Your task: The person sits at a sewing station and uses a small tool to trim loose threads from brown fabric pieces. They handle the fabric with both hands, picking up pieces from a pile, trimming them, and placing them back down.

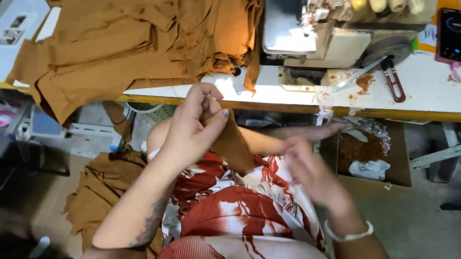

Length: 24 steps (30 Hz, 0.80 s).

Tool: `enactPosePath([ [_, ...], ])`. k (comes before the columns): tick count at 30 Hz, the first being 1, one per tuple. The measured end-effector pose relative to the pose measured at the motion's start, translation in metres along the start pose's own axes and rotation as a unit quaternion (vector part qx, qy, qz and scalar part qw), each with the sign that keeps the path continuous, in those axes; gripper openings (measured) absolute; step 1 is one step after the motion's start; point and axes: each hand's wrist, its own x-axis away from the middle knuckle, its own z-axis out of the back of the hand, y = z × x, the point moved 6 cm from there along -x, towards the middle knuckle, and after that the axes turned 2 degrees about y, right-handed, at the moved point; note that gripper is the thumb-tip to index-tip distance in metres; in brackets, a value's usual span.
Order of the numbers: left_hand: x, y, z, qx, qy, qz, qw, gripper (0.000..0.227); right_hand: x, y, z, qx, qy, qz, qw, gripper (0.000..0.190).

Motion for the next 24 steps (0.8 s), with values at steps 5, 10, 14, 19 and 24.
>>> enactPosePath([
  [5, 0.007, 0.014, -0.011, 0.033, 0.000, 0.049, 0.998, 0.009, 0.042, -0.086, -0.041, 0.005, -0.190, 0.177, 0.966, 0.014],
  [10, 0.011, 0.031, -0.019, -0.005, -0.019, 0.053, 0.998, 0.026, 0.046, -0.086, -0.047, 0.058, -0.167, 0.216, 0.960, 0.029],
  [14, 0.016, 0.037, -0.022, -0.066, -0.035, 0.013, 0.997, 0.031, 0.048, -0.079, -0.038, 0.032, -0.145, 0.177, 0.973, 0.030],
  [19, 0.019, 0.045, -0.028, -0.133, -0.049, -0.005, 0.990, 0.033, 0.044, -0.072, -0.030, 0.017, -0.141, 0.138, 0.980, 0.029],
  [24, 0.021, 0.057, -0.035, -0.249, -0.088, -0.099, 0.959, 0.011, 0.043, -0.076, -0.018, 0.029, -0.070, 0.245, 0.967, 0.035],
])
